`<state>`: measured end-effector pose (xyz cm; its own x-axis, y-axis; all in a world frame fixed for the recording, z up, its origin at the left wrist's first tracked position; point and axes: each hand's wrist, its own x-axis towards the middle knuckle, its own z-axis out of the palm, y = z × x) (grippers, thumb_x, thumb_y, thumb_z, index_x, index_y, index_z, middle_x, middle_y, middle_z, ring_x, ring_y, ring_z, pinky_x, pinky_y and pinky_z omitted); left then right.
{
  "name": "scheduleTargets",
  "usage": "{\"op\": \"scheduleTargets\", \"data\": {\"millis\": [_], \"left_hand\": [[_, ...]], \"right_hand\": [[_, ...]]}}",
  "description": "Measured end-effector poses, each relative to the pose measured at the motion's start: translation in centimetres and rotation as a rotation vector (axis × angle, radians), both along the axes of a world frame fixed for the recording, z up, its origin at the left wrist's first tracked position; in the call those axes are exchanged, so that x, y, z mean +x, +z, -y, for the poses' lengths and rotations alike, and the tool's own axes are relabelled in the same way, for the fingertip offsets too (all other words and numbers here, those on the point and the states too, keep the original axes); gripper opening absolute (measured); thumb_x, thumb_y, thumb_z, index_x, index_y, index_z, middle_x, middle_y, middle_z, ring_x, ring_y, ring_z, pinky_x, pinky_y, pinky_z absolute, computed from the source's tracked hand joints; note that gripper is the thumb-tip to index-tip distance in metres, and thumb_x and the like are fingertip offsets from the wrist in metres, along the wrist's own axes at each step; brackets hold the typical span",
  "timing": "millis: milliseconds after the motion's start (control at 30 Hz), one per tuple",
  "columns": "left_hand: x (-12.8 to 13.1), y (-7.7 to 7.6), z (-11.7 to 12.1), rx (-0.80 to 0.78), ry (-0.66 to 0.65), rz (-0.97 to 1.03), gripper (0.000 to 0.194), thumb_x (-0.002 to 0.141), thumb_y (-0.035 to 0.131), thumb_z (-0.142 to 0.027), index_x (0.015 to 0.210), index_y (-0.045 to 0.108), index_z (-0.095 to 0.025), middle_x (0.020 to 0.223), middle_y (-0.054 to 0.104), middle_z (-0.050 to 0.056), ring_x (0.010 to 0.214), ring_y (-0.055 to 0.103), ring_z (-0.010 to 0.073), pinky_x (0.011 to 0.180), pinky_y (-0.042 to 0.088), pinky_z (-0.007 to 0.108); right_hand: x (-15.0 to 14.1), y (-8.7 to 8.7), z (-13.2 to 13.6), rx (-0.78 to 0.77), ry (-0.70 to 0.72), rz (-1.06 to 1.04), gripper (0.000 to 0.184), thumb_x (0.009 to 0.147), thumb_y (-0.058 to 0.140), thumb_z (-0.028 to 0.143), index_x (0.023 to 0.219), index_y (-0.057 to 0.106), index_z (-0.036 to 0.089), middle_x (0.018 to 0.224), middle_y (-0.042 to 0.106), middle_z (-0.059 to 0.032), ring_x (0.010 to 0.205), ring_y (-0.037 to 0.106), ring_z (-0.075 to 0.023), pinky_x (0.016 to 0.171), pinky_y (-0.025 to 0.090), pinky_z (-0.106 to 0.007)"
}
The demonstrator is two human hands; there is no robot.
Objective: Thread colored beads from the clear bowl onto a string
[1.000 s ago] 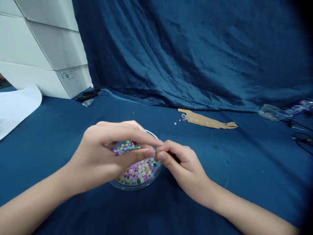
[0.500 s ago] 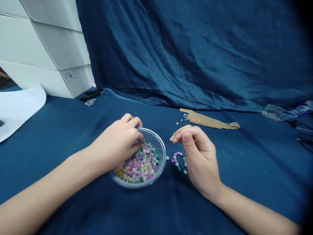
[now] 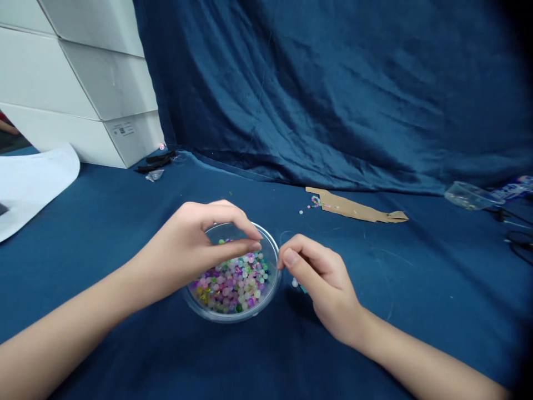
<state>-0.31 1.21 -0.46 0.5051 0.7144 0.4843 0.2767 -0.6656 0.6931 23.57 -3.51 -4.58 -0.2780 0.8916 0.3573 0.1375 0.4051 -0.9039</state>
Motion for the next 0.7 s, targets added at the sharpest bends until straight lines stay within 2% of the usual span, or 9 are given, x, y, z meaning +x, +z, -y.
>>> {"op": "scheduleTargets", "data": {"millis": [67, 133, 267, 433, 700], "left_hand": [[0.2, 0.5, 0.5, -0.176, -0.052, 0.104, 0.003, 0.09, 0.086, -0.02, 0.09, 0.085, -0.023, 0.093, 0.085, 0.0, 0.089, 0.079, 0.0167, 0.079, 0.062, 0.023], [0.4, 0.7, 0.7, -0.259, -0.104, 0.142, 0.009, 0.087, 0.088, -0.017, 0.093, 0.087, -0.024, 0.093, 0.086, 0.0, 0.09, 0.08, 0.0164, 0.077, 0.064, 0.021], [0.4, 0.5, 0.6, -0.227, -0.131, 0.149, 0.02, 0.084, 0.091, -0.014, 0.098, 0.09, -0.029, 0.097, 0.087, -0.002, 0.093, 0.08, 0.0146, 0.084, 0.064, 0.018], [0.5, 0.3, 0.7, -0.222, -0.147, 0.159, 0.021, 0.082, 0.091, -0.011, 0.095, 0.091, -0.029, 0.093, 0.086, -0.002, 0.088, 0.079, 0.0144, 0.083, 0.065, 0.02], [0.4, 0.2, 0.5, -0.243, -0.163, 0.158, 0.022, 0.084, 0.09, -0.01, 0.094, 0.091, -0.029, 0.093, 0.086, -0.001, 0.089, 0.079, 0.0154, 0.082, 0.065, 0.022]], "right_hand": [[0.1, 0.0, 0.2, 0.035, 0.001, 0.019, 0.032, 0.112, 0.059, 0.039, 0.086, 0.066, 0.021, 0.065, 0.045, 0.0053, 0.058, 0.037, -0.0109, 0.054, 0.032, -0.026], [0.1, -0.1, 0.3, 0.068, 0.002, 0.014, 0.031, 0.112, 0.059, 0.038, 0.085, 0.064, 0.022, 0.063, 0.043, 0.0062, 0.056, 0.036, -0.0102, 0.053, 0.031, -0.025], [0.1, -0.2, 0.5, 0.089, 0.067, -0.025, 0.032, 0.113, 0.057, 0.036, 0.084, 0.06, 0.022, 0.064, 0.044, 0.0057, 0.057, 0.038, -0.0104, 0.054, 0.034, -0.025], [0.1, 0.0, 0.9, 0.091, 0.176, -0.034, 0.03, 0.113, 0.056, 0.033, 0.084, 0.059, 0.023, 0.063, 0.045, 0.0056, 0.056, 0.039, -0.0105, 0.053, 0.034, -0.025], [-0.1, -0.5, 1.1, 0.05, 0.128, -0.071, 0.026, 0.114, 0.056, 0.035, 0.091, 0.062, 0.025, 0.066, 0.042, 0.0057, 0.059, 0.037, -0.0115, 0.057, 0.032, -0.027]]}}
